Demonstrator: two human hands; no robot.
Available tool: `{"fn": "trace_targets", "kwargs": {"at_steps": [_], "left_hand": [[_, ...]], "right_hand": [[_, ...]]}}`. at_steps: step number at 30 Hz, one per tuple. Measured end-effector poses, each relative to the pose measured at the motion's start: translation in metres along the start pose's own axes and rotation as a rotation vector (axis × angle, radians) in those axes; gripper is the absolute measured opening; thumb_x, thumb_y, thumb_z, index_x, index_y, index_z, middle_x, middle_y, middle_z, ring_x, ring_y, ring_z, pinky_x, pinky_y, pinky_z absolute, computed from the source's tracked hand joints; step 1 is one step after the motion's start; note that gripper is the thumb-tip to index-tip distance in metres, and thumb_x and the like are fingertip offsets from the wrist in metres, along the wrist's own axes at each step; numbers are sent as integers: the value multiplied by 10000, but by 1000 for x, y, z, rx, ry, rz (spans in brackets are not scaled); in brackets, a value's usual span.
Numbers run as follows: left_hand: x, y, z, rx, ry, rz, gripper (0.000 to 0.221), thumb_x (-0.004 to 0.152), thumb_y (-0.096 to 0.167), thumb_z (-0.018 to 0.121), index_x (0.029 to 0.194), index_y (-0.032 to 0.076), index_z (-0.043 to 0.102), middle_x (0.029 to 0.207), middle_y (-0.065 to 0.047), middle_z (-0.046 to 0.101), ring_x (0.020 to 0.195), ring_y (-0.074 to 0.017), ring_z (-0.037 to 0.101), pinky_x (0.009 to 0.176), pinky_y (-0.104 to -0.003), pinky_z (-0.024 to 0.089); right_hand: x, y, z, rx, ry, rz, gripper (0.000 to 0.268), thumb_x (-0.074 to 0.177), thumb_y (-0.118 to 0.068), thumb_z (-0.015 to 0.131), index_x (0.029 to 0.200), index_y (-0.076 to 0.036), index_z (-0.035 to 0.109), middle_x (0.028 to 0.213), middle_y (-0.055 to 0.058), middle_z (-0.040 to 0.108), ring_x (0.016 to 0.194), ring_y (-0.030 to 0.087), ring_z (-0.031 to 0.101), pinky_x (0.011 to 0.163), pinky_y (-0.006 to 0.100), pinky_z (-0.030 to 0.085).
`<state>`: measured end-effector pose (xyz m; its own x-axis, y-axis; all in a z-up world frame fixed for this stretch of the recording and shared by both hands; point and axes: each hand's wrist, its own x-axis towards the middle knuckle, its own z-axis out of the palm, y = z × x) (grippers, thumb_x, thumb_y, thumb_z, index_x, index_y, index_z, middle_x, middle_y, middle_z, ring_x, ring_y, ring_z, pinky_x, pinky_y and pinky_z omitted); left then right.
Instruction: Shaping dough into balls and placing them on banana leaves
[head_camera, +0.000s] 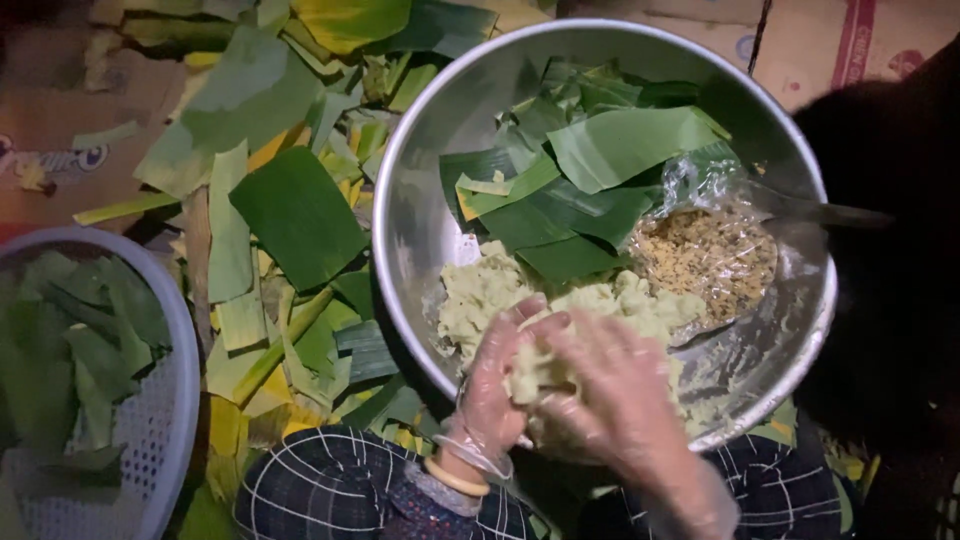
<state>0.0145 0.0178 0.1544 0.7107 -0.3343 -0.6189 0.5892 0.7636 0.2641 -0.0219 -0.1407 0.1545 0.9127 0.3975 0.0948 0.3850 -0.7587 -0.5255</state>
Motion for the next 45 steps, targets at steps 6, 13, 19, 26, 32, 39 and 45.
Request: {"fn": "trace_targets", "kwargs": {"at_steps": [6,13,19,26,32,39,45], "left_hand": [[42,-11,-47,459,-103,211,185,941,49,635,1122,56,671,1081,-100,699,659,-155,633,512,-258,563],[7,17,-12,357,297,389,392,889,437,624,1153,156,692,613,15,552,522,-151,527,858,-421,442],[2,23,6,250,428,344,456,791,398,651,1185,171,682,1121,-71,614,951,-230,581,669,-341,465],[20,21,-15,429,363,385,484,727,36,656,1193,165,665,1132,18,641,792,-112,524,564,-230,343],[9,26,-5,155,315,333,500,767,-210,505,1157,73,638,1172,-120,633,1036,-305,665,773,-368,580],[-3,13,22,98,256,223,322,829,-120,607,1119,17,590,1106,-166,622,1001,-351,669,828,-403,595],[-3,-15,11,104,66,50,417,817,270,648,1206,121,628,1207,-162,676,1001,-340,648,751,-449,547]], "right_hand": [[-40,23,-9,74,-566,606,320,924,-382,652,1169,-197,742,1500,-155,577,1049,152,817,1017,339,647],[-24,3,10,491,-475,751,152,922,-210,715,998,-107,797,990,57,794,780,148,746,719,250,609],[-5,-17,41,376,-287,282,566,938,-559,508,1294,-136,632,1146,77,736,932,207,727,782,340,612],[6,-59,-19,360,-425,473,254,962,-339,628,851,-127,716,846,1,726,741,159,669,689,314,515],[-53,14,20,179,-337,146,408,960,-274,551,1352,-233,655,1406,60,624,1115,301,579,956,426,465],[-51,-9,-7,433,-354,224,270,958,-411,617,1073,-216,764,977,-9,809,892,157,783,778,298,576],[-2,-41,-26,345,-52,226,726,901,-372,669,1550,-243,371,1622,179,369,1389,375,460,1125,554,410]]}}
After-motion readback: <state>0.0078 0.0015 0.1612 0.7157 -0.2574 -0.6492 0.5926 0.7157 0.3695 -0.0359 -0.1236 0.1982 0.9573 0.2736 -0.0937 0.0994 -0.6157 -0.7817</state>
